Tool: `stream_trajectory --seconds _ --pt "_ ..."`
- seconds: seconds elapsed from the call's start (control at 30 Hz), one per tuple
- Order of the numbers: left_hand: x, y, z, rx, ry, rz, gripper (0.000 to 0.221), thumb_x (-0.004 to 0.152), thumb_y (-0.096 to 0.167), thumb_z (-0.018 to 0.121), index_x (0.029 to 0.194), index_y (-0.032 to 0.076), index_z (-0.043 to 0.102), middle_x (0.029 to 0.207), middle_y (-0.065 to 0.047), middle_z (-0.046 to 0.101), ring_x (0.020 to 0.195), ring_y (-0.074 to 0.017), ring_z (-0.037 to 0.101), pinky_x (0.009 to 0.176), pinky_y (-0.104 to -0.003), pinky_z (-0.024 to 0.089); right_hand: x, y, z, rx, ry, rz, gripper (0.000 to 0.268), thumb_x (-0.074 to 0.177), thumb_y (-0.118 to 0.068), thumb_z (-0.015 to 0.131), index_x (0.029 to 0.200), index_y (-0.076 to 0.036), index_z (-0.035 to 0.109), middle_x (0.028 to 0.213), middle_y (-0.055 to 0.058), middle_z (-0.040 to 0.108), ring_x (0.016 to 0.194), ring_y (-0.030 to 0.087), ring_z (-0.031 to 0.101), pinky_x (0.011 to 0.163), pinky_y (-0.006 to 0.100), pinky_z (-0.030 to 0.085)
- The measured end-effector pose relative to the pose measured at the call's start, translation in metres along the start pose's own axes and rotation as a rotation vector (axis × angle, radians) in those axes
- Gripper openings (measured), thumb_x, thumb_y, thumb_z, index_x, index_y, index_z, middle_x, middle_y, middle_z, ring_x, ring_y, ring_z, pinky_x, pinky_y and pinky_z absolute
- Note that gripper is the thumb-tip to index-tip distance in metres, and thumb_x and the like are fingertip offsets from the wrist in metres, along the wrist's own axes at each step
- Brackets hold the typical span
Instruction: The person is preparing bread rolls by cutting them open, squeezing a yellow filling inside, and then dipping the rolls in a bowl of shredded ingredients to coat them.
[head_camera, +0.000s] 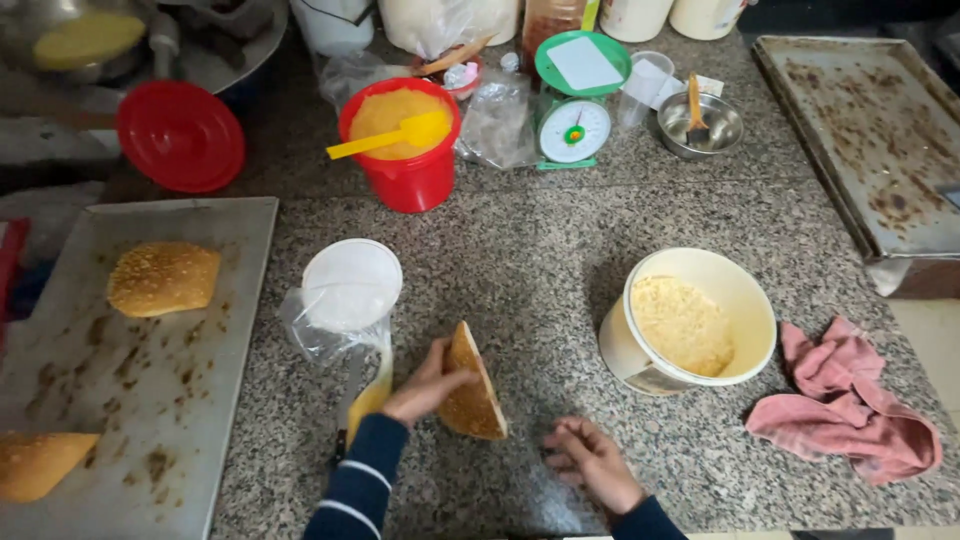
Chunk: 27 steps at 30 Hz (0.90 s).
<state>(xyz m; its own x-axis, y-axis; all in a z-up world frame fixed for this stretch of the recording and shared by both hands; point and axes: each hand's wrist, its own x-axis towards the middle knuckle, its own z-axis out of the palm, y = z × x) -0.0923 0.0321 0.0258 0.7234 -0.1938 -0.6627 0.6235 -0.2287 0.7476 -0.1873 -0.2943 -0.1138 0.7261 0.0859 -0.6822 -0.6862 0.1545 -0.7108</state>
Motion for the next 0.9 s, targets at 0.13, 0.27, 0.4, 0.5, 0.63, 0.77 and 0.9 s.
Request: stream_trajectory --seconds 0.13,0.27,0.4,0.5,0.63,0.77,0.9 --pt "-0.021 -0.007 0.022 -0.369 0.171 0.172 0.109 0.084 0.034 0.082 0.179 0.031 0.028 0.176 -0.012 0.057 0.153 -0.0303 0.058 0.125 -0.049 0.05 -0.04 -0.05 0.05 -0.059 -0.017 0.149 0.047 0.105 -0.023 0.077 0.15 -0.012 0.067 0.13 0.018 0.088 0.096 0.03 0.082 0.077 0.044 0.067" --pt "-0.03 -0.004 0.059 -0.787 0.309 0.372 0.097 0.082 0.014 0.082 0.172 0.015 0.046 0.166 -0.012 0.065 0.143 -0.0281 0.062 0.114 -0.044 0.05 -0.103 -0.132 0.117 0.13 -0.165 0.168 0.084 0.099 -0.025 0.07 0.176 -0.025 0.039 0.177 0.016 0.061 0.148 0.044 0.067 0.117 0.063 0.057" --pt "-0.052 -0.002 0.082 -0.714 0.303 0.616 0.089 0.086 0.02 0.086 0.164 0.008 0.046 0.157 -0.018 0.07 0.139 -0.0292 0.069 0.115 -0.043 0.057 -0.121 -0.172 0.15 0.549 -0.152 0.173 0.077 0.096 -0.031 0.052 0.172 -0.023 0.042 0.173 0.02 0.055 0.149 0.052 0.055 0.123 0.074 0.041" --pt "-0.079 -0.004 0.072 -0.383 0.25 0.721 0.09 0.092 0.036 0.089 0.165 0.01 0.044 0.164 -0.017 0.061 0.15 -0.0276 0.06 0.122 -0.045 0.05 -0.086 -0.138 0.12 0.615 -0.474 -0.061 0.08 0.098 -0.041 0.059 0.17 -0.01 0.044 0.165 0.03 0.06 0.131 0.049 0.066 0.113 0.066 0.048" --pt "-0.059 -0.048 0.028 0.373 0.474 0.833 0.09 0.087 0.039 0.095 0.163 0.011 0.055 0.168 -0.019 0.057 0.158 -0.0384 0.051 0.131 -0.053 0.038 -0.073 -0.135 0.095 0.799 -0.857 -0.336 0.081 0.106 -0.024 0.094 0.169 -0.004 0.047 0.17 0.032 0.054 0.154 0.053 0.05 0.125 0.072 0.039" --pt "-0.037 -0.072 -0.035 0.673 0.671 0.292 0.068 0.107 0.048 0.069 0.163 0.013 0.055 0.168 -0.019 0.055 0.16 -0.0437 0.045 0.13 -0.065 0.04 -0.07 -0.137 0.082 0.763 -0.866 -0.364 0.074 0.108 -0.024 0.082 0.171 -0.009 0.045 0.171 0.028 0.052 0.152 0.046 0.054 0.123 0.067 0.047" --pt "0.02 -0.109 -0.044 0.917 0.782 -0.042 0.063 0.099 0.055 0.07 0.145 0.014 0.061 0.153 -0.015 0.064 0.144 -0.0378 0.056 0.108 -0.059 0.059 -0.064 -0.13 0.074 0.797 -0.784 -0.289 0.07 0.1 -0.023 0.083 0.164 -0.014 0.056 0.166 0.022 0.062 0.148 0.043 0.058 0.119 0.068 0.049"
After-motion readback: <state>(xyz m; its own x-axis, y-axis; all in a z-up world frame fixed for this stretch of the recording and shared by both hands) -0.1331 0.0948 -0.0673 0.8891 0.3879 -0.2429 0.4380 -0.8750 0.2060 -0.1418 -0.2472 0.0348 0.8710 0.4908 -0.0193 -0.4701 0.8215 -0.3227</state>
